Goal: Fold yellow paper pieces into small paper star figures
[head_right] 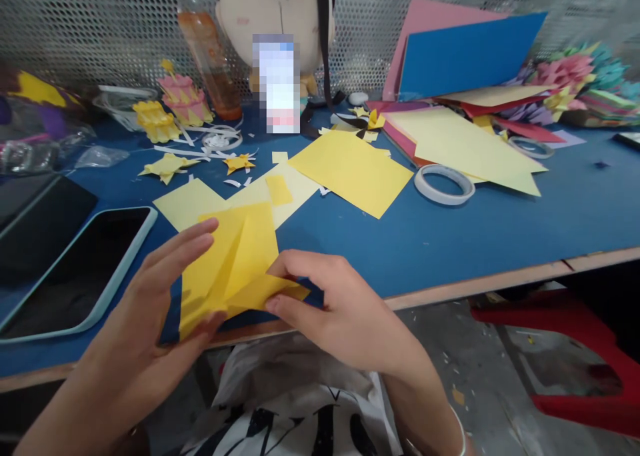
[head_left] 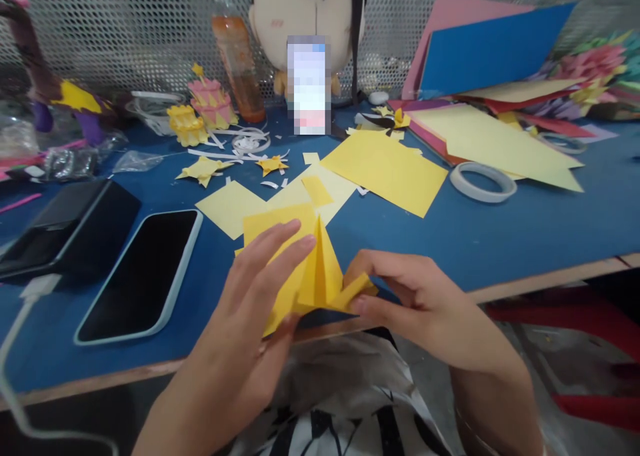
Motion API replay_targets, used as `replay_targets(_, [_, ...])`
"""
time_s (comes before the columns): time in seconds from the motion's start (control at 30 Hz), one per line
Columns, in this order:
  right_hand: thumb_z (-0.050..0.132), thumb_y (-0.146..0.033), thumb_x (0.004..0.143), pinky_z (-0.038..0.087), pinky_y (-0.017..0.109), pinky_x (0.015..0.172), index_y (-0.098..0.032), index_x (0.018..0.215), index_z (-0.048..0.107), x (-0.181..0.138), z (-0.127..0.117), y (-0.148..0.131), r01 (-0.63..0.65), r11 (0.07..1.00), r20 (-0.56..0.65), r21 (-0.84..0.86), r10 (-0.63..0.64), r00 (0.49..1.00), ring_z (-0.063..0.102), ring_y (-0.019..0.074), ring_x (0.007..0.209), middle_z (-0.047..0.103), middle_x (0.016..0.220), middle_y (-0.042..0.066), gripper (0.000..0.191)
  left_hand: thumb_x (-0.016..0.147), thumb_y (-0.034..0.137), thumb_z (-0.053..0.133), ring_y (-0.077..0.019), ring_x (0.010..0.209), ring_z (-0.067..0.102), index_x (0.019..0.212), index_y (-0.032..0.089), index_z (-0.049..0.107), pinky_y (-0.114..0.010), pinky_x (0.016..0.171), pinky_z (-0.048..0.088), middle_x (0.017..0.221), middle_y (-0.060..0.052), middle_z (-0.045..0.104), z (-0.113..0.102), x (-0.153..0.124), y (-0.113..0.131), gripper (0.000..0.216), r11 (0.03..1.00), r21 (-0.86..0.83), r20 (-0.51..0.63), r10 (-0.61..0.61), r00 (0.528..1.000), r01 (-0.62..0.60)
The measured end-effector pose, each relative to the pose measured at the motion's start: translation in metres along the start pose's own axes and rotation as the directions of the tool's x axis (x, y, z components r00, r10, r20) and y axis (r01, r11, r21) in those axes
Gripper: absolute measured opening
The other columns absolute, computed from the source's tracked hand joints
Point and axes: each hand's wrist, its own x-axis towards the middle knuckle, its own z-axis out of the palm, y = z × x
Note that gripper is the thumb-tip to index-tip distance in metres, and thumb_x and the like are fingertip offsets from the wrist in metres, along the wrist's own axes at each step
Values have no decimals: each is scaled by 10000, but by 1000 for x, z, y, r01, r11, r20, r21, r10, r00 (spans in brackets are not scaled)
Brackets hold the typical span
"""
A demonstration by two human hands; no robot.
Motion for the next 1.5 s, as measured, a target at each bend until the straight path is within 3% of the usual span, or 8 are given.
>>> replay_targets(0.27, [604, -54, 800, 408, 180, 605, -173, 816, 567, -7, 5, 10, -17, 892, 70, 452, -16, 997, 499, 71, 678, 534, 742, -38, 126, 892, 266, 560, -201, 1238, 418, 1031, 284, 536, -382, 1032, 411, 1194, -10, 561, 2, 16, 8, 143, 993, -109, 20, 45, 999, -42])
replay_targets(0.43, [644, -46, 765, 403, 161, 600, -169, 845, 540, -8, 6, 18, -41, 715, 120, 698, -61, 991, 502, 52, 665, 535, 750, -40, 179, 816, 633, 445, -231, 1215, 454, 1174, 306, 497, -389, 1006, 440, 1168, -59, 549, 5, 13, 2, 487, 932, -360, 40, -26, 999, 39])
replay_targets(0.57, [659, -114, 754, 400, 162, 552, -189, 898, 498, -9, 7, 25, -53, 679, 151, 732, -86, 985, 512, 57, 627, 537, 741, -42, 229, 816, 508, 596, -259, 1213, 472, 1263, 368, 431, -375, 902, 512, 1288, -66, 475, 7, 11, 3, 497, 905, -401, 180, -78, 981, 145])
replay_targets(0.67, [649, -95, 750, 410, 167, 575, -185, 948, 492, -10, 7, 25, -59, 704, 162, 707, -80, 984, 525, 59, 654, 549, 777, -34, 269, 834, 266, 612, -193, 1004, 562, 1140, 344, 507, -313, 829, 512, 1078, -15, 579, 7, 14, 7, 333, 933, -327, 165, -101, 981, 151])
replay_targets(0.8, [600, -60, 803, 416, 163, 622, -184, 1027, 516, -14, 3, 18, -53, 793, 135, 607, -37, 990, 528, 61, 725, 553, 815, -31, 270, 830, 213, 560, -134, 741, 571, 906, 276, 587, -224, 659, 460, 823, 40, 612, 8, 18, 8, 102, 939, -285, 88, -173, 981, 191])
replay_targets(0.93, [574, -115, 839, 428, 167, 635, -195, 982, 600, -15, 2, 8, 35, 969, -65, 244, -19, 998, 543, 72, 756, 596, 840, -25, 165, 824, 266, 580, -111, 647, 548, 812, 270, 627, -201, 588, 401, 725, 63, 613, 9, 21, 11, 49, 921, -310, 113, -213, 971, 238])
replay_targets(1.07, [587, -169, 842, 414, 169, 570, -168, 809, 662, -12, 7, 3, 95, 995, -254, -44, -103, 962, 553, 71, 650, 650, 726, -22, 81, 809, 272, 590, -111, 646, 555, 770, 260, 653, -198, 576, 390, 682, 61, 623, 10, 24, 15, 75, 916, -325, 89, -219, 972, 236])
replay_targets(1.5, [592, -148, 809, 412, 170, 540, -150, 715, 654, -11, 17, 6, 141, 989, -387, -47, -148, 910, 559, 72, 601, 642, 648, -17, 113, 793, 225, 603, -102, 614, 560, 700, 219, 702, -177, 548, 437, 648, 22, 621, 18, 25, 20, 136, 842, -484, -15, -279, 960, 237])
